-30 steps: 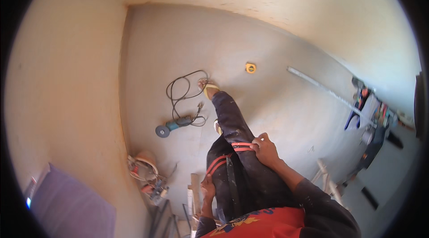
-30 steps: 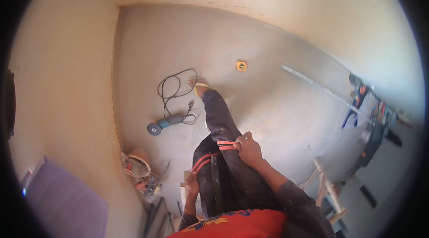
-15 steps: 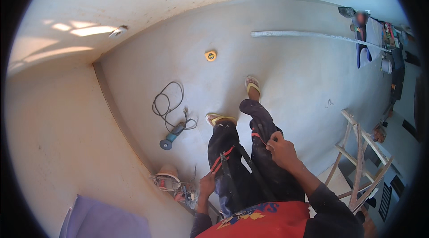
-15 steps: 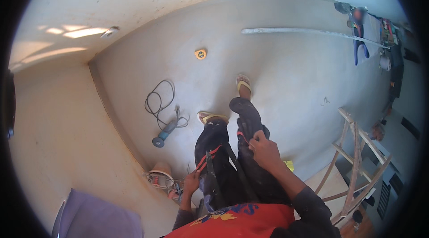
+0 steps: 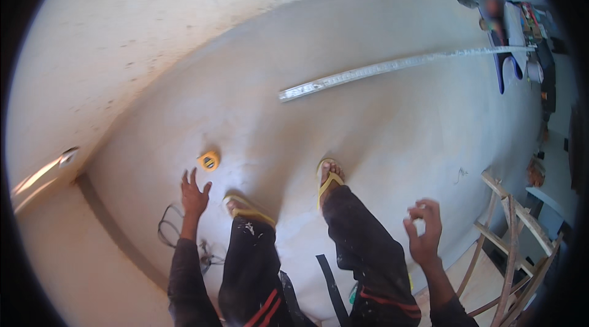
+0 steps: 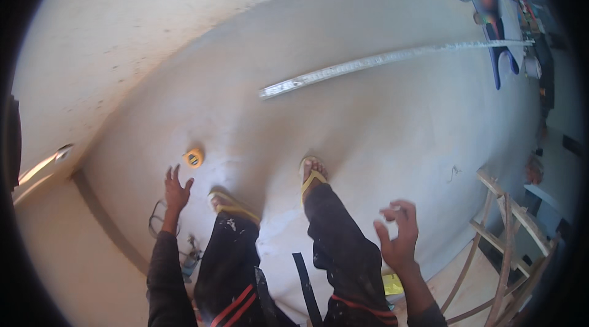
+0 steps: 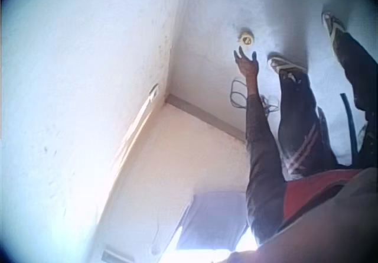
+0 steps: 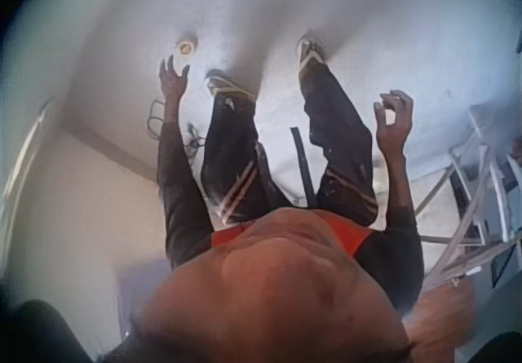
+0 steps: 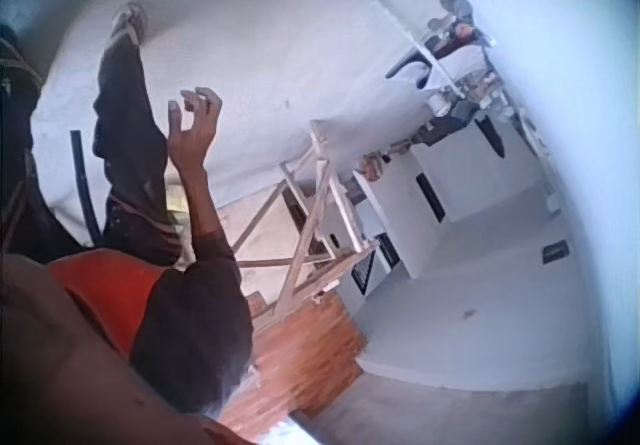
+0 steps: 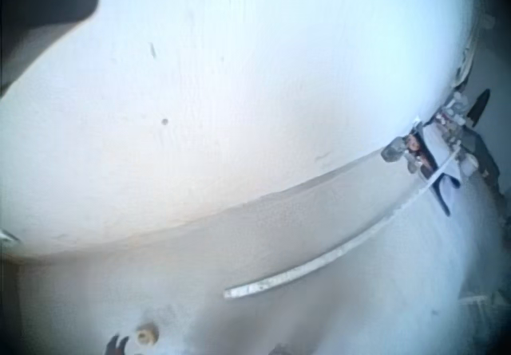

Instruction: The person measures a long metal strip with a tape measure, then uses an angle grinder to cut the strip to size. They plug in the grinder, cut the metal, and re-measure the resulting piece.

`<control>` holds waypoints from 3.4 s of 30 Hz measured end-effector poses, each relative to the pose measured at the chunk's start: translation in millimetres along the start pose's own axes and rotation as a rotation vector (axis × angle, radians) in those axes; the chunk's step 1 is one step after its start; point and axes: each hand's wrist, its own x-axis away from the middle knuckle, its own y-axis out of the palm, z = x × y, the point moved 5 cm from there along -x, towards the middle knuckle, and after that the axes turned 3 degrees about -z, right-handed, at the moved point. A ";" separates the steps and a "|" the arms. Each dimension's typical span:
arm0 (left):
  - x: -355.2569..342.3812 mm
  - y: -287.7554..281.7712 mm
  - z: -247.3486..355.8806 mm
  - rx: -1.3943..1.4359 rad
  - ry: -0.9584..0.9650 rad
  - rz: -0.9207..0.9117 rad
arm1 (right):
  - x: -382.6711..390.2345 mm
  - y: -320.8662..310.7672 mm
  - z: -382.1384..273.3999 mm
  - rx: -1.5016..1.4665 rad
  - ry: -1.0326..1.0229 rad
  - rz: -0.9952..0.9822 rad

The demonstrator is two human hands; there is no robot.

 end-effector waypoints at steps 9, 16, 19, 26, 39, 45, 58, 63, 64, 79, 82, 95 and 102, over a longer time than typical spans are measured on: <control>-53.1 70.9 39.2 -0.100 0.149 -0.142 | -104.8 169.2 93.8 -0.333 -0.189 -0.147; -64.8 16.1 76.4 0.173 0.337 -0.256 | -279.7 173.2 209.7 -1.141 0.386 0.336; -71.8 28.5 108.7 0.670 0.187 -0.432 | -344.7 124.2 264.4 -1.187 0.729 0.716; -52.8 15.6 207.0 1.399 0.039 -0.864 | -388.6 131.8 294.4 -1.556 0.544 0.830; -61.8 -4.1 329.3 1.693 0.030 -0.616 | -307.4 79.6 150.6 -1.798 0.155 0.633; -67.7 -8.9 321.0 1.876 -0.079 -0.356 | -261.9 100.8 107.1 -1.858 0.067 0.471; -59.0 -22.0 320.6 1.864 -0.233 -0.343 | -378.5 -10.6 301.9 -2.085 -0.172 0.345; -66.8 -35.9 342.1 1.773 0.020 -0.403 | -343.7 -83.0 381.2 -1.935 -0.271 0.365; -65.0 -25.7 322.1 1.703 -0.026 -0.366 | -326.0 -60.1 370.7 -1.968 -0.307 0.336; -67.2 3.0 292.2 1.522 -0.185 -0.243 | -194.5 -23.6 297.8 -1.637 -0.065 0.951; -67.0 -3.3 291.9 1.533 -0.195 -0.172 | -187.7 -29.2 286.5 -1.631 0.026 0.916; -60.3 -9.6 297.9 1.716 -0.291 -0.065 | -176.9 -34.0 280.9 -1.622 0.184 0.617; -60.4 -14.4 301.5 1.722 -0.296 -0.125 | -180.1 -37.8 316.5 -1.688 0.117 0.595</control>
